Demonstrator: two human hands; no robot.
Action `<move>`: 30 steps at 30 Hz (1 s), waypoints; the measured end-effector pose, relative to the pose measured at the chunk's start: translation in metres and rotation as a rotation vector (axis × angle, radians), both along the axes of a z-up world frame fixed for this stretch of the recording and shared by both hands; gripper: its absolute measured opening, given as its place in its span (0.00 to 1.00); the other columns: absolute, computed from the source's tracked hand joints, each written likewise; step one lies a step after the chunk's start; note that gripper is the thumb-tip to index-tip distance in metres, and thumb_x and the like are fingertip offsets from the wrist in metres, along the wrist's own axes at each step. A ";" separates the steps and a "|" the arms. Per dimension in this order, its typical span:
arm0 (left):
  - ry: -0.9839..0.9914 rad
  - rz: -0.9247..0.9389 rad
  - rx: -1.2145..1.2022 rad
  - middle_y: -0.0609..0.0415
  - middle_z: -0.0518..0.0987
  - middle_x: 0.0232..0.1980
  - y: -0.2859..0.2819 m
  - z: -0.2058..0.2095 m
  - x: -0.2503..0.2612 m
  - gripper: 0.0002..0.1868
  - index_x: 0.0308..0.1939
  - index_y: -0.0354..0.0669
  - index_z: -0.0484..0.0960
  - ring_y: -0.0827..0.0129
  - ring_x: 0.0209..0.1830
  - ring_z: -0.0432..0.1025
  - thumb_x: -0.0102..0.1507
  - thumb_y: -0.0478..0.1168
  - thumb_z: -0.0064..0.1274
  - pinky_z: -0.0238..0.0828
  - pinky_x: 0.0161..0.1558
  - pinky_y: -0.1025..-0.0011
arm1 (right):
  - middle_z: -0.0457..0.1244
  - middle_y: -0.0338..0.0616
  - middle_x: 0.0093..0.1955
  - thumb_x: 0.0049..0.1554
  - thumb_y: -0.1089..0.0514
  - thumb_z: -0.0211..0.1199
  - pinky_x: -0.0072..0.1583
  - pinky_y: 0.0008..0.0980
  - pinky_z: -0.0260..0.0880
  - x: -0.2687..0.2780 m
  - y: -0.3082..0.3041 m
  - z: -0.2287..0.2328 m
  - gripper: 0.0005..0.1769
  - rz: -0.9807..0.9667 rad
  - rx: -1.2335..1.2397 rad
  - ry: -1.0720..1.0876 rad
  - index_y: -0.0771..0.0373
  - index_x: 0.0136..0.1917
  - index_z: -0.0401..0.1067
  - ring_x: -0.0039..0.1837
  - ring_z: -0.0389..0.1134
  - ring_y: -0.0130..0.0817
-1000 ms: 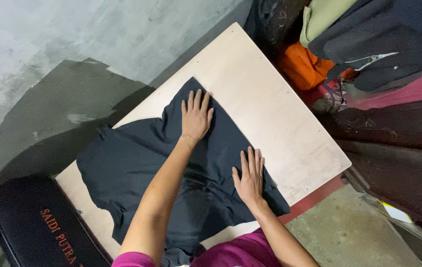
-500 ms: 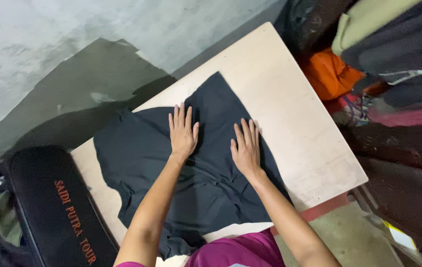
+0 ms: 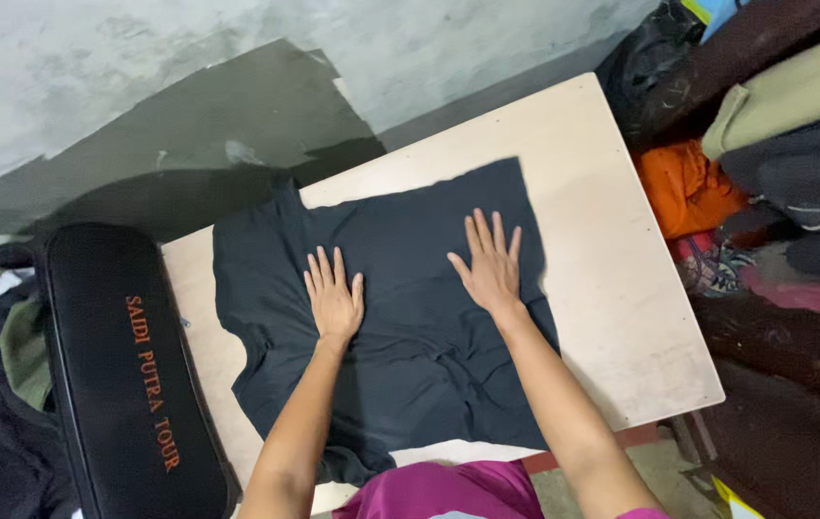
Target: The person opens a black suitcase on a table, removes a black shirt, and folds it by hand on the table surface. The person smooths and aligns the shirt while folding it into a compact shape.
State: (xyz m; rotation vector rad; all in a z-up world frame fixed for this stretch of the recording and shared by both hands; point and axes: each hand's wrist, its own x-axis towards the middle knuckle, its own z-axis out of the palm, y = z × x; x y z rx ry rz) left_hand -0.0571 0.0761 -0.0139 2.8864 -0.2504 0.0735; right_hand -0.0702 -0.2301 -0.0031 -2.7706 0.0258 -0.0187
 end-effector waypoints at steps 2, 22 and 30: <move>0.007 0.014 0.000 0.35 0.52 0.82 0.002 0.002 -0.014 0.36 0.79 0.37 0.58 0.40 0.83 0.43 0.72 0.54 0.40 0.38 0.78 0.46 | 0.45 0.49 0.84 0.63 0.35 0.53 0.77 0.66 0.33 -0.014 0.001 0.003 0.42 -0.027 -0.006 -0.003 0.64 0.80 0.54 0.84 0.40 0.54; 0.147 0.362 -0.038 0.47 0.45 0.85 0.131 -0.008 0.052 0.38 0.81 0.47 0.54 0.42 0.84 0.32 0.72 0.61 0.34 0.22 0.70 0.23 | 0.35 0.59 0.86 0.61 0.29 0.52 0.73 0.80 0.20 0.060 0.034 -0.001 0.50 -0.139 -0.002 0.116 0.61 0.83 0.48 0.85 0.24 0.66; 0.223 0.362 -0.009 0.50 0.39 0.86 0.138 -0.014 0.108 0.41 0.83 0.50 0.46 0.43 0.84 0.27 0.71 0.63 0.31 0.18 0.69 0.22 | 0.32 0.55 0.87 0.63 0.28 0.49 0.74 0.78 0.20 0.124 0.038 0.001 0.49 -0.167 -0.064 0.141 0.59 0.85 0.46 0.85 0.24 0.65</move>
